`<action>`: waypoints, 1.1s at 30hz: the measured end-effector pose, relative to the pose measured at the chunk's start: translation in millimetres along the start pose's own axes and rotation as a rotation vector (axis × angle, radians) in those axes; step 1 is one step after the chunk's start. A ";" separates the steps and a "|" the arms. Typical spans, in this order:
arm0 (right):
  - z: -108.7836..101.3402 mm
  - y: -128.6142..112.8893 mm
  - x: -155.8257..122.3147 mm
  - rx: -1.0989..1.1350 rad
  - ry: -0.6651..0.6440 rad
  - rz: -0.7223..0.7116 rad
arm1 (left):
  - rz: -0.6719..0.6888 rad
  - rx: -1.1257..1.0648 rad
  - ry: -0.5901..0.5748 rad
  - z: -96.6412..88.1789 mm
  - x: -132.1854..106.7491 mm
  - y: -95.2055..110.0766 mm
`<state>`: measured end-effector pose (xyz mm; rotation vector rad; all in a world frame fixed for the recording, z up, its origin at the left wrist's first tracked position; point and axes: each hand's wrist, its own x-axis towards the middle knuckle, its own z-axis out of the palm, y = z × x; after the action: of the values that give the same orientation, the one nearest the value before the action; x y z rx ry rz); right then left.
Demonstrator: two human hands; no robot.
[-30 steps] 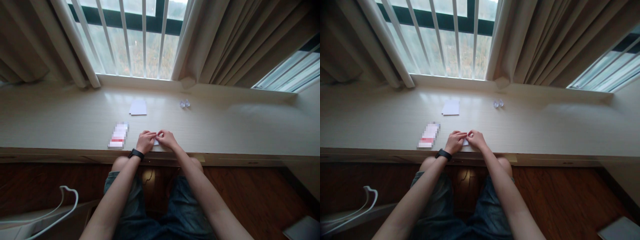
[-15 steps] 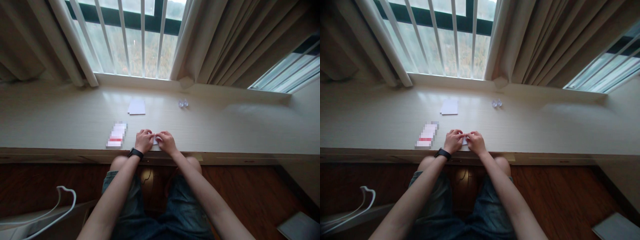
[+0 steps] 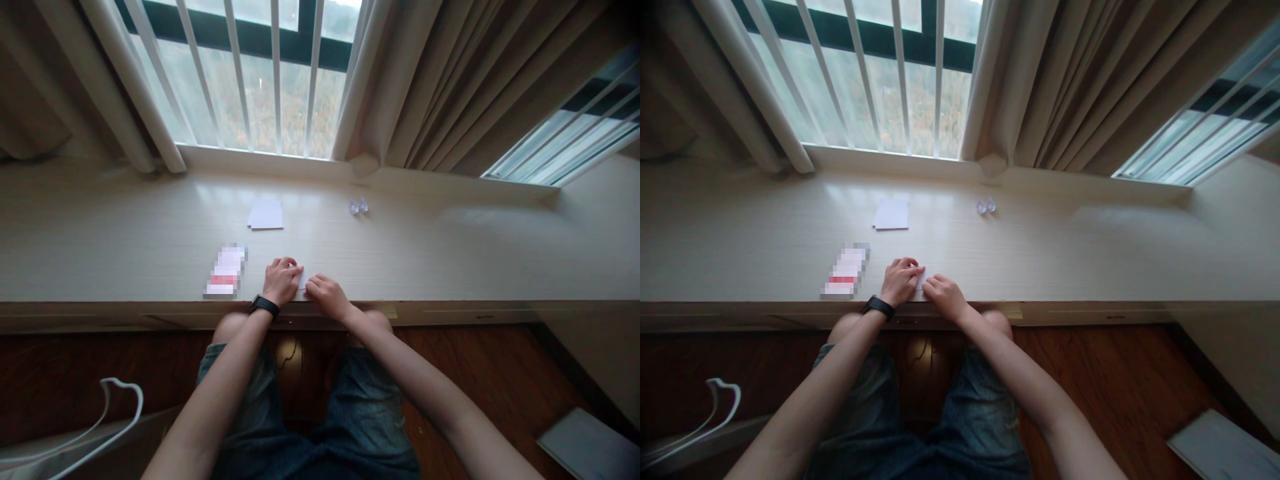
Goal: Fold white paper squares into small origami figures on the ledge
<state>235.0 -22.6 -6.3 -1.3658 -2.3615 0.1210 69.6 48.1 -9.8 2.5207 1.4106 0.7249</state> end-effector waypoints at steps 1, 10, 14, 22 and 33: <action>-0.5 -0.5 0.4 0.046 0.010 0.043 | 0.012 -0.003 -0.008 -0.4 0.0 -0.2; -6.7 15.2 6.7 0.468 0.178 0.582 | 0.127 0.027 -0.097 -3.3 -1.7 4.2; -8.2 19.5 20.2 0.464 0.080 0.703 | 0.136 0.034 -0.091 -2.8 -2.2 5.5; -3.6 37.7 50.6 0.303 0.064 0.905 | 0.119 0.019 -0.069 -1.3 -2.6 4.6; -1.6 34.6 66.3 0.191 0.117 1.024 | 0.108 -0.003 -0.061 -1.8 -3.7 4.3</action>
<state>234.7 51.2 5.8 -2.2403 -1.3043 0.5099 70.3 42.5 -7.9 2.6101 1.2620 0.6604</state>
